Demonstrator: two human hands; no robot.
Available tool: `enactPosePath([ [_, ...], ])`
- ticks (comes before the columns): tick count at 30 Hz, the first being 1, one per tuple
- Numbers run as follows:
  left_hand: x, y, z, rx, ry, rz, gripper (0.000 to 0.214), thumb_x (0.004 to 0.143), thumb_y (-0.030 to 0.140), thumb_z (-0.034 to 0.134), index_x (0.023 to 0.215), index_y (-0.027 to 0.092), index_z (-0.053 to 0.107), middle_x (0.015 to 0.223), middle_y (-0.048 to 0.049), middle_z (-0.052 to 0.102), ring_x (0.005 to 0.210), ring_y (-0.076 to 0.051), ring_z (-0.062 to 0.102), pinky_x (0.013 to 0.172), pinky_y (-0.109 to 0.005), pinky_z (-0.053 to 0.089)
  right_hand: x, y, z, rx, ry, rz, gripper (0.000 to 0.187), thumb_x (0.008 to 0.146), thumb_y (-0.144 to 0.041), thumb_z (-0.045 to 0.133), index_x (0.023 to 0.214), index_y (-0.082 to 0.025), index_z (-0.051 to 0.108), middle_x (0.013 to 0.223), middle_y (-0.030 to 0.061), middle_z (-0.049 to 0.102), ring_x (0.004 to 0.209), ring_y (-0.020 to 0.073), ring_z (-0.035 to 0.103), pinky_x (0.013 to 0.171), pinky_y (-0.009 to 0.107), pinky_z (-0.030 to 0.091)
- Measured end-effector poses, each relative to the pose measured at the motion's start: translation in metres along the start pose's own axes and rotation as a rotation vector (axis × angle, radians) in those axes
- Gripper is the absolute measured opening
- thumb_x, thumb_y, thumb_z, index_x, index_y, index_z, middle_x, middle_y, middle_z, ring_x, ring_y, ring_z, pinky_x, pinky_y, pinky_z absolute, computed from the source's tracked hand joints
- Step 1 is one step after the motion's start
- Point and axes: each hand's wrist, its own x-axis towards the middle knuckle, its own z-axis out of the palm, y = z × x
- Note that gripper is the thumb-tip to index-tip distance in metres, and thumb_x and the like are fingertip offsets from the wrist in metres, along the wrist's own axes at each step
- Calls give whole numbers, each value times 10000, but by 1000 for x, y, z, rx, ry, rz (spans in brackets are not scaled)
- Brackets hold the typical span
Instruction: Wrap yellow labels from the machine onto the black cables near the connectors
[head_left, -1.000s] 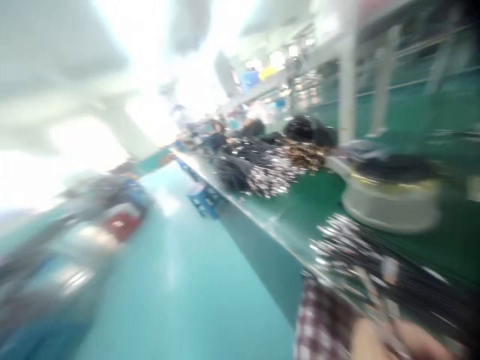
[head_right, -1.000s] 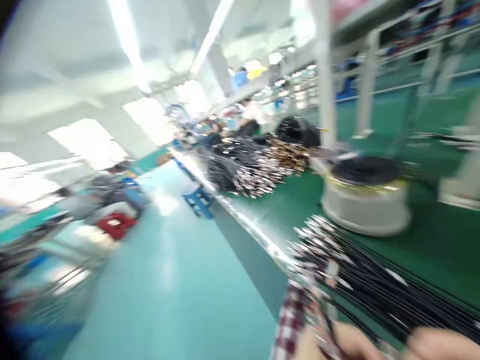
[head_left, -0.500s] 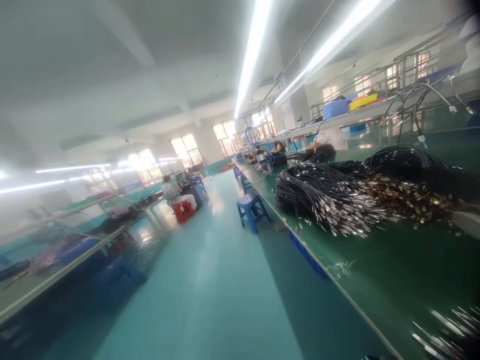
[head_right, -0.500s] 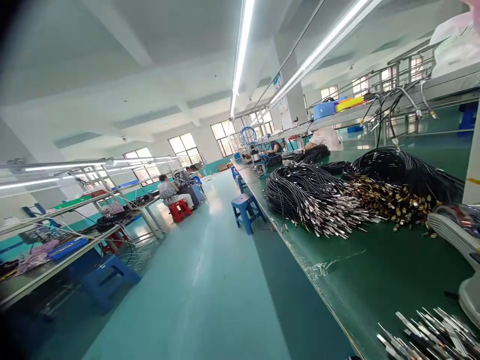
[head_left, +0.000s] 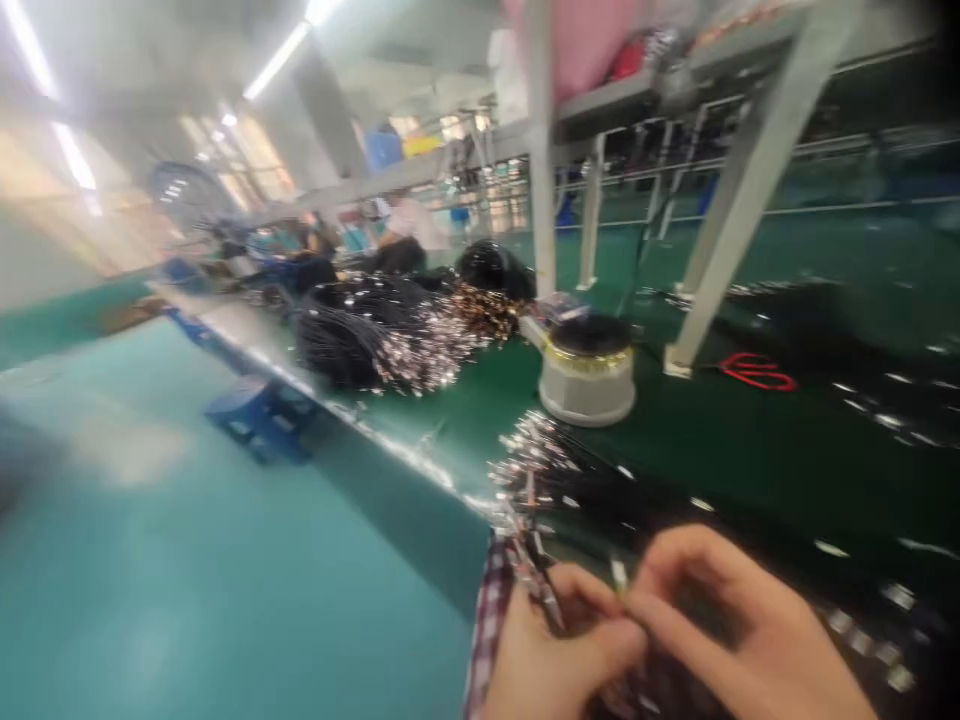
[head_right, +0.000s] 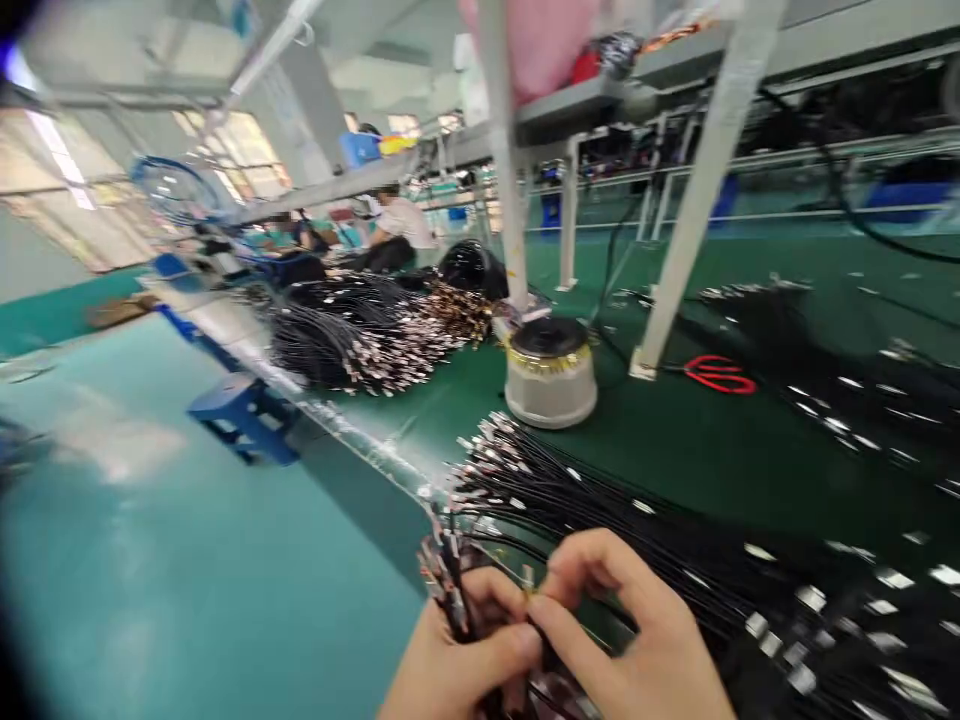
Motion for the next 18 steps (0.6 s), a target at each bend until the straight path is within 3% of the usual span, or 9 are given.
enactPosePath([
  [7, -10, 17, 12, 77, 130, 29, 277, 605, 290, 849, 650, 121, 635, 527, 0, 621, 407, -47, 455, 417, -147, 351, 10, -2, -6, 349, -111, 261, 284, 840, -437, 640, 965, -233, 487, 708, -12, 660, 747, 184, 637, 761, 321, 496],
  [12, -10, 17, 14, 131, 170, 49, 244, 640, 261, 814, 665, 130, 610, 527, 23, 590, 422, -53, 458, 428, -148, 357, 8, -7, -6, 254, -120, 118, 238, 782, -323, 687, 920, -221, 522, 971, 30, 680, 904, 204, 620, 811, 350, 445],
  [15, -11, 19, 15, 143, 185, 51, 226, 644, 245, 807, 654, 133, 610, 517, 32, 573, 423, -51, 453, 432, -146, 357, 9, -16, -1, 136, -66, 74, 210, 728, -232, 705, 865, -217, 546, 894, 2, 676, 854, 190, 618, 777, 337, 428],
  [18, -12, 21, 17, 130, 186, 47, 208, 642, 220, 803, 650, 136, 613, 494, 44, 542, 413, -47, 445, 430, -142, 340, 11, -19, 1, 154, -6, 88, 198, 732, -211, 700, 811, -212, 519, 743, -29, 665, 732, 161, 612, 709, 311, 431],
])
